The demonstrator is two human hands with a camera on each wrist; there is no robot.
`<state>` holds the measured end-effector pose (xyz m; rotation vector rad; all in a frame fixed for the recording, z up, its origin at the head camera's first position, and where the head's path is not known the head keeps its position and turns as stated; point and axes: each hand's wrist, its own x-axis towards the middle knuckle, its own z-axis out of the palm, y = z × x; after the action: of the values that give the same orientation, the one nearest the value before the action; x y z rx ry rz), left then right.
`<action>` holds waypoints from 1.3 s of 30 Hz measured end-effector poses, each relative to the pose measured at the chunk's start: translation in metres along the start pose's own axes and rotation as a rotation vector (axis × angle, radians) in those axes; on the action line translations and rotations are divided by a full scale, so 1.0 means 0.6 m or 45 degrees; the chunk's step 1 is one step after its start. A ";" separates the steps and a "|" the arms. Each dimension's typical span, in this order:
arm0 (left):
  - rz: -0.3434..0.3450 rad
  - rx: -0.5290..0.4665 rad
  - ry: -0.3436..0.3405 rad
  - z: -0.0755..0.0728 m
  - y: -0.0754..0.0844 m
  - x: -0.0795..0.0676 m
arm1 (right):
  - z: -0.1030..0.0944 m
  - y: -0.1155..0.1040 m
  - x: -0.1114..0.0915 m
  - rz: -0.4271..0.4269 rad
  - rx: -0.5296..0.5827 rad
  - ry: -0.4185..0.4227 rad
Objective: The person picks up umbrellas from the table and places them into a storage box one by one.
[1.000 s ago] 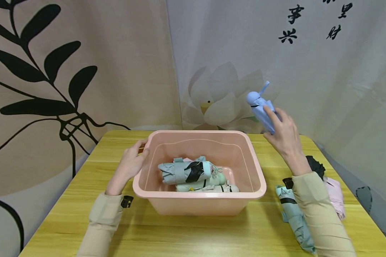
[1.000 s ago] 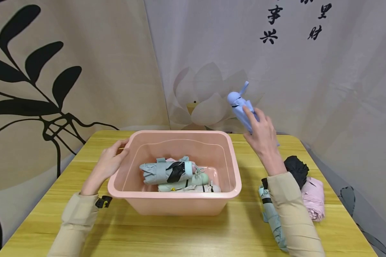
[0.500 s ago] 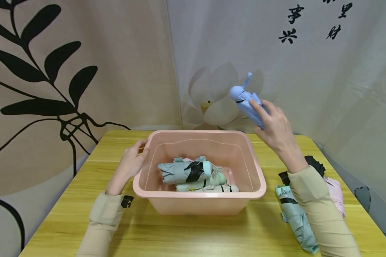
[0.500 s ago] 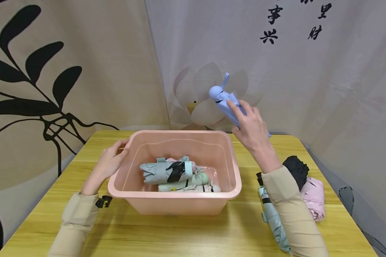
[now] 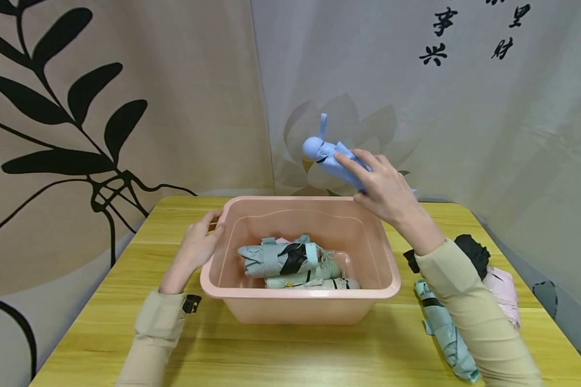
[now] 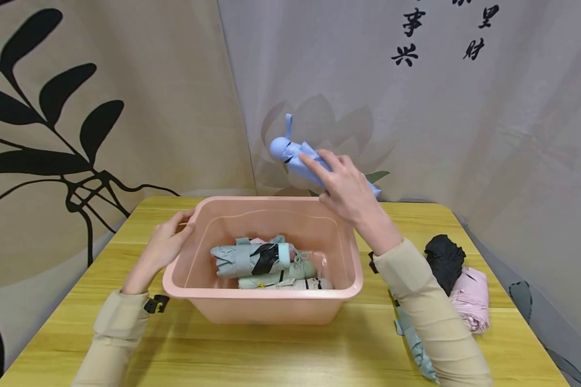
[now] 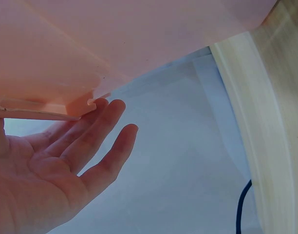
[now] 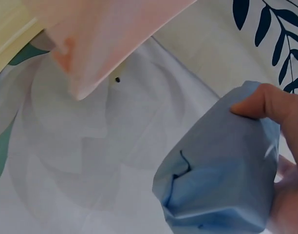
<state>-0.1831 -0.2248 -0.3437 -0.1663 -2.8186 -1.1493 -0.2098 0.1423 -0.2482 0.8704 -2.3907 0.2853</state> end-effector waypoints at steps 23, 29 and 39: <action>0.015 -0.002 0.008 0.000 -0.001 -0.001 | 0.044 -0.072 0.057 -0.536 -0.062 -0.020; 0.015 0.006 0.007 0.000 -0.002 0.000 | 0.052 -0.094 0.066 -0.597 -0.114 -0.134; 0.024 0.018 0.005 0.000 -0.001 0.002 | 0.083 -0.123 0.065 -0.699 -0.170 -0.272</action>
<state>-0.1841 -0.2249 -0.3439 -0.1887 -2.8152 -1.1243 -0.2086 0.0468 -0.2659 1.5001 -2.2103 -0.1893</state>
